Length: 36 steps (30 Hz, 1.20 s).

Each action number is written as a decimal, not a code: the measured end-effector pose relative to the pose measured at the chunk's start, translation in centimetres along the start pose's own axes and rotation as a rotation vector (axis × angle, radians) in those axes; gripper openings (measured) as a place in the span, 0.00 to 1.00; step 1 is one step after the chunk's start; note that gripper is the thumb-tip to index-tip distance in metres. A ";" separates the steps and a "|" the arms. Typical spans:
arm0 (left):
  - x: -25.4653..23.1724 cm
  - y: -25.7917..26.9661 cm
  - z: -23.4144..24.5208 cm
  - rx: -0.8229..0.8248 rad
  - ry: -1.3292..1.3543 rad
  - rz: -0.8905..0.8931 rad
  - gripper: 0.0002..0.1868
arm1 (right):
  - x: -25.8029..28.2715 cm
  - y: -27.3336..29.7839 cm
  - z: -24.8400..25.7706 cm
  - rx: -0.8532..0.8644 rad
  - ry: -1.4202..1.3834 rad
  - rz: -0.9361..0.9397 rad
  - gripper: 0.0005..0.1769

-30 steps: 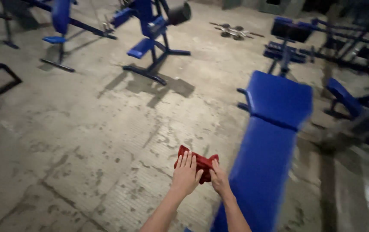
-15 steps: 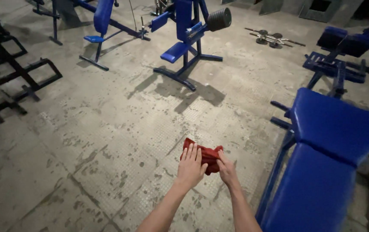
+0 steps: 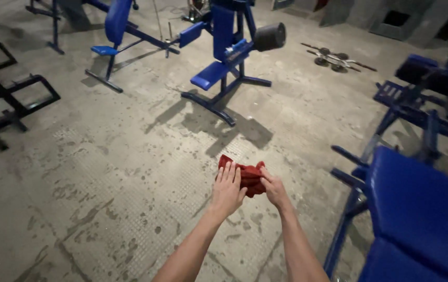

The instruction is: Wiping down several gym benches and an exercise bike with a red cloth.

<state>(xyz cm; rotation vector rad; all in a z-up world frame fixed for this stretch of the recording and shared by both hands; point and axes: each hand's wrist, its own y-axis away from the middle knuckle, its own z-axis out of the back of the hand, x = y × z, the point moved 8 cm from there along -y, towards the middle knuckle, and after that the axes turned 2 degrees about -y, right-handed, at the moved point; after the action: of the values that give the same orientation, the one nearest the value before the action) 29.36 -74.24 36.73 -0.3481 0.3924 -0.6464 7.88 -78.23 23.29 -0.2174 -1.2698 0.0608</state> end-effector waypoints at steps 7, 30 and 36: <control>9.1 -8.7 -2.6 0.023 -0.014 0.057 0.41 | 1.0 -11.3 -2.8 0.101 0.023 -0.041 0.29; 49.0 -40.9 -7.5 0.020 -0.158 0.104 0.45 | -2.3 -60.8 -19.6 0.256 -0.276 -0.088 0.27; 59.6 -48.2 -9.4 0.009 -0.165 0.144 0.46 | -4.4 -73.4 -24.9 0.349 -0.251 -0.149 0.27</control>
<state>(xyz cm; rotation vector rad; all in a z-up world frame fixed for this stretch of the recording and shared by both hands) 44.05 -150.01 34.75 -0.3587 0.2543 -0.4750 24.76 -153.87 26.58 0.1915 -1.4974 0.1841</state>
